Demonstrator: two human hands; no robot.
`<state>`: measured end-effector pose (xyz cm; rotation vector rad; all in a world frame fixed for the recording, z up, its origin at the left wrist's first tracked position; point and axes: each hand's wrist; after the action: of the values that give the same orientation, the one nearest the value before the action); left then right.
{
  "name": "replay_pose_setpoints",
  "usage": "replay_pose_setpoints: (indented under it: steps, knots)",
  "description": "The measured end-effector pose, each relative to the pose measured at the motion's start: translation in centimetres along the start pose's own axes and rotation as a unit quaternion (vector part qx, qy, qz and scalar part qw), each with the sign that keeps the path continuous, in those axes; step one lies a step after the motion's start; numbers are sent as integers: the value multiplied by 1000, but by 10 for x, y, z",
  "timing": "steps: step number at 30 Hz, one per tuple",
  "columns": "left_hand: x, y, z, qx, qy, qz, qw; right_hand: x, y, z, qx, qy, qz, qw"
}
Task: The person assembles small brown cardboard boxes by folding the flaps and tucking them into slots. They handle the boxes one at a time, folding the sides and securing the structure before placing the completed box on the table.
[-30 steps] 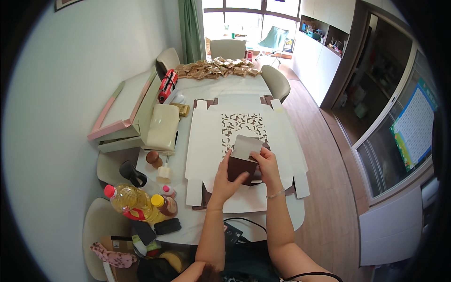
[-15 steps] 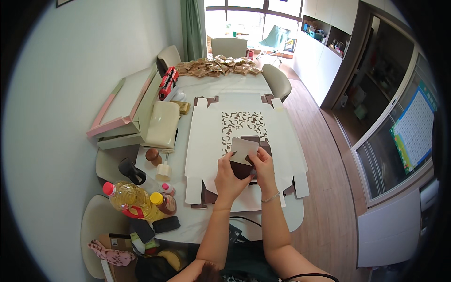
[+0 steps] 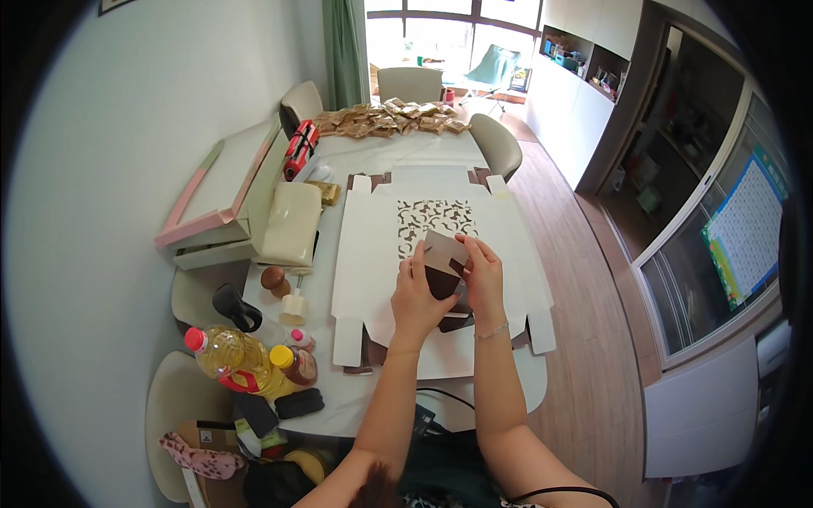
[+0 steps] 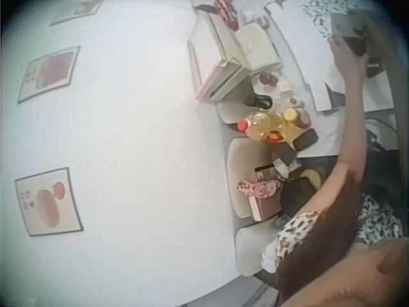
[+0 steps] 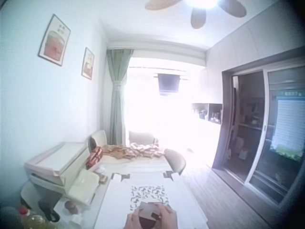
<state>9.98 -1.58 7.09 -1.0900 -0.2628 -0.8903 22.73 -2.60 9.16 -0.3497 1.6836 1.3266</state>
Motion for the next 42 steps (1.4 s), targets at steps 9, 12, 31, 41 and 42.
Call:
replay_pose_setpoints:
  steps: [9,12,31,41,42]
  knots:
    - [-3,0,-13,19,-31,-28,999,9,0,-12,-78,-3,-42,996]
    - [-9,5,-19,-4,-40,-50,998,19,1,-18,-57,0,-27,998]
    - [33,-21,0,41,-30,-94,994,-25,28,-7,-131,-63,-92,985]
    - [23,-1,-38,117,-56,-118,985,2,6,-49,-117,-89,-30,989]
    - [24,-1,-38,93,-53,-123,987,2,2,-50,-110,-99,-33,988]
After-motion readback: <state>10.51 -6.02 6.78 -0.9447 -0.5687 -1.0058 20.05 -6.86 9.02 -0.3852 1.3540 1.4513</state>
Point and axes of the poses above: each hand's wrist, its own z-axis towards the middle knuckle, its own y-axis out of the palm, x = y × z, and after that the axes turned 10 degrees about z, right-handed
